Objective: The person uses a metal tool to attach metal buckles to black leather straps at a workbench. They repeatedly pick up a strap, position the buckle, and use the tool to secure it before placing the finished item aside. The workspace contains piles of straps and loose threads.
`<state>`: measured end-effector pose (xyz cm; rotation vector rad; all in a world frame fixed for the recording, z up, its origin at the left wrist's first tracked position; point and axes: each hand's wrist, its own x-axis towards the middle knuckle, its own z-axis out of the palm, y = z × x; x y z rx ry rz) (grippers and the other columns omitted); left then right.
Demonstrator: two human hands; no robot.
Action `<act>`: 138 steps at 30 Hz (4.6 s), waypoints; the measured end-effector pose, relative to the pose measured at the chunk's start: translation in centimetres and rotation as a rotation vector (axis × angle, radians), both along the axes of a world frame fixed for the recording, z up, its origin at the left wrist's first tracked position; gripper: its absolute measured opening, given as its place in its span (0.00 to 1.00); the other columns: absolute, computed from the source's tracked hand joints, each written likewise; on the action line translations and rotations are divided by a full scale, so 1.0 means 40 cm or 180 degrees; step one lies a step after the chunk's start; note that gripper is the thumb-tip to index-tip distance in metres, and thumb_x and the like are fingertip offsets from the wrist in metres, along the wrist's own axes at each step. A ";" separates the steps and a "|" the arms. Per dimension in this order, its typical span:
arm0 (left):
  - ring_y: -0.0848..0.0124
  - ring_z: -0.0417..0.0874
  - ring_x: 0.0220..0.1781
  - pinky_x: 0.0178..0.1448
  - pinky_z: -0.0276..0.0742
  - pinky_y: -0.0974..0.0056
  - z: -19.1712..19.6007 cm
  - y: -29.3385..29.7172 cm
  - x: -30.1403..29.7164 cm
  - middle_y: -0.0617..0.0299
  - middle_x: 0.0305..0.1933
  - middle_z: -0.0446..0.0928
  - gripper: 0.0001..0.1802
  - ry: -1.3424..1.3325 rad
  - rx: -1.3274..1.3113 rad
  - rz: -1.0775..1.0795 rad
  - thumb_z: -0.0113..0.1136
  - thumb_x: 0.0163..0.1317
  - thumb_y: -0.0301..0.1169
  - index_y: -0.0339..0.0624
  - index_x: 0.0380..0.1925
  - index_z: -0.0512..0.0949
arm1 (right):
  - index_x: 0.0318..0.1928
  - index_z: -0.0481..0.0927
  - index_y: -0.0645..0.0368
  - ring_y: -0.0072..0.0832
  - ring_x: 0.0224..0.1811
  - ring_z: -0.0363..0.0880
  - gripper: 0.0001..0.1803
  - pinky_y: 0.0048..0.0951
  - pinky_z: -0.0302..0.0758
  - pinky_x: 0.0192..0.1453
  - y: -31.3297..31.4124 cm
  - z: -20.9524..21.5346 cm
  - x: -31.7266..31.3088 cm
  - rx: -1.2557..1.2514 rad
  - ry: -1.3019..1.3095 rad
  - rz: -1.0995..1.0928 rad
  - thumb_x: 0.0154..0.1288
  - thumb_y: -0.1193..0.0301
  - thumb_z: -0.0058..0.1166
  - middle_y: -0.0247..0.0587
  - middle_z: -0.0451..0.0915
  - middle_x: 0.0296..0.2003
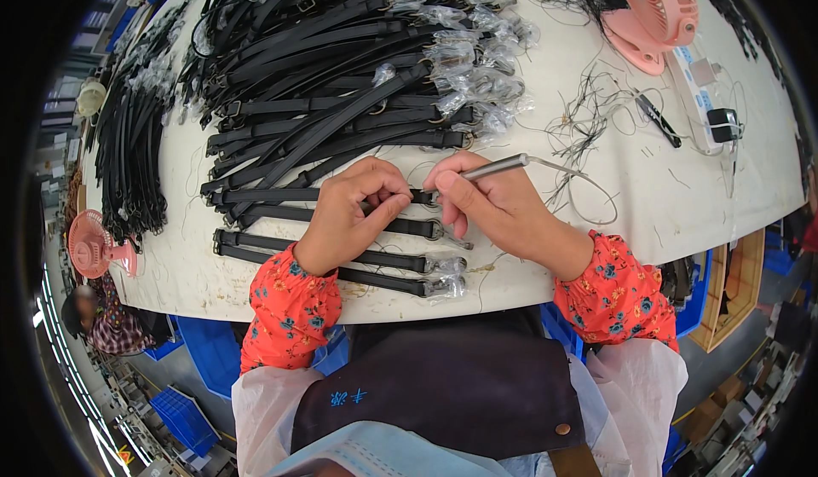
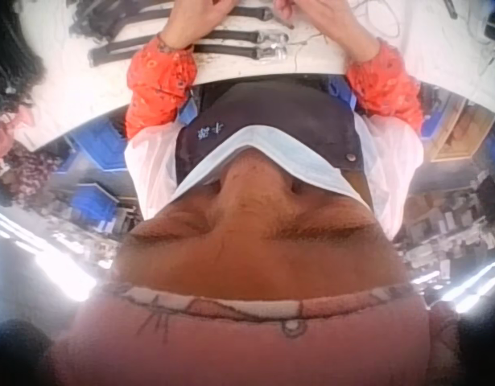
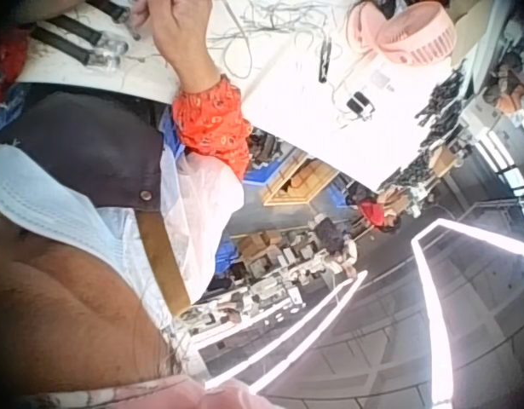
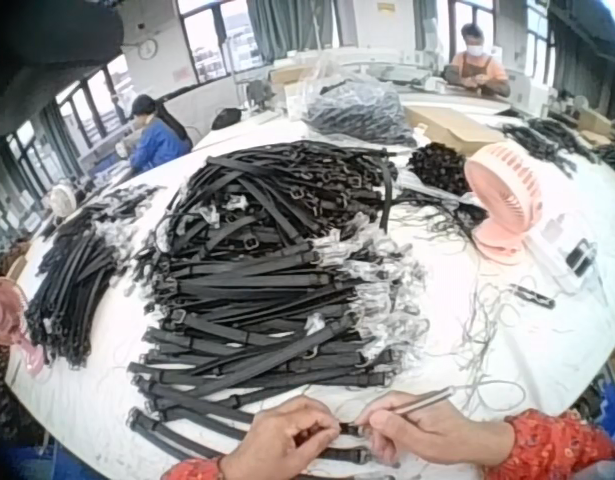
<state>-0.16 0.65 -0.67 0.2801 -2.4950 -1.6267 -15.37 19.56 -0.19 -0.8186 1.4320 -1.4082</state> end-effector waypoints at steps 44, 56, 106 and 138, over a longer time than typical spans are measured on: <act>0.62 0.80 0.42 0.40 0.82 0.60 0.023 0.078 -0.005 0.58 0.37 0.74 0.06 0.0106 -0.3484 -0.0317 0.64 0.51 0.23 0.37 0.29 0.77 | 0.51 0.79 0.64 0.18 0.26 0.78 0.19 0.21 0.75 0.32 0.008 -0.012 -0.009 -0.0399 0.0000 -0.0215 0.84 0.59 0.44 0.35 0.79 0.28; 0.63 0.83 0.38 0.37 0.81 0.61 0.003 0.024 -0.024 0.59 0.36 0.78 0.06 0.0611 -0.2619 -0.0345 0.66 0.54 0.22 0.38 0.30 0.77 | 0.50 0.79 0.64 0.18 0.25 0.78 0.19 0.21 0.74 0.31 0.001 -0.013 -0.009 -0.0450 -0.0050 -0.0233 0.84 0.60 0.44 0.35 0.79 0.27; 0.82 0.73 0.26 0.32 0.71 0.73 -0.021 -0.076 0.034 0.64 0.31 0.79 0.02 0.0078 0.0433 0.0849 0.52 0.76 0.25 0.37 0.42 0.71 | 0.51 0.80 0.63 0.17 0.29 0.78 0.18 0.20 0.75 0.34 0.001 0.001 -0.001 -0.0027 0.0014 0.0124 0.83 0.60 0.46 0.34 0.81 0.30; 0.54 0.82 0.36 0.40 0.77 0.56 -0.011 0.013 -0.011 0.57 0.33 0.81 0.02 0.0268 -0.0957 0.0349 0.65 0.63 0.25 0.41 0.36 0.83 | 0.49 0.81 0.62 0.17 0.25 0.78 0.18 0.19 0.74 0.30 0.001 -0.005 -0.005 -0.0033 -0.0026 -0.0053 0.84 0.60 0.45 0.33 0.80 0.27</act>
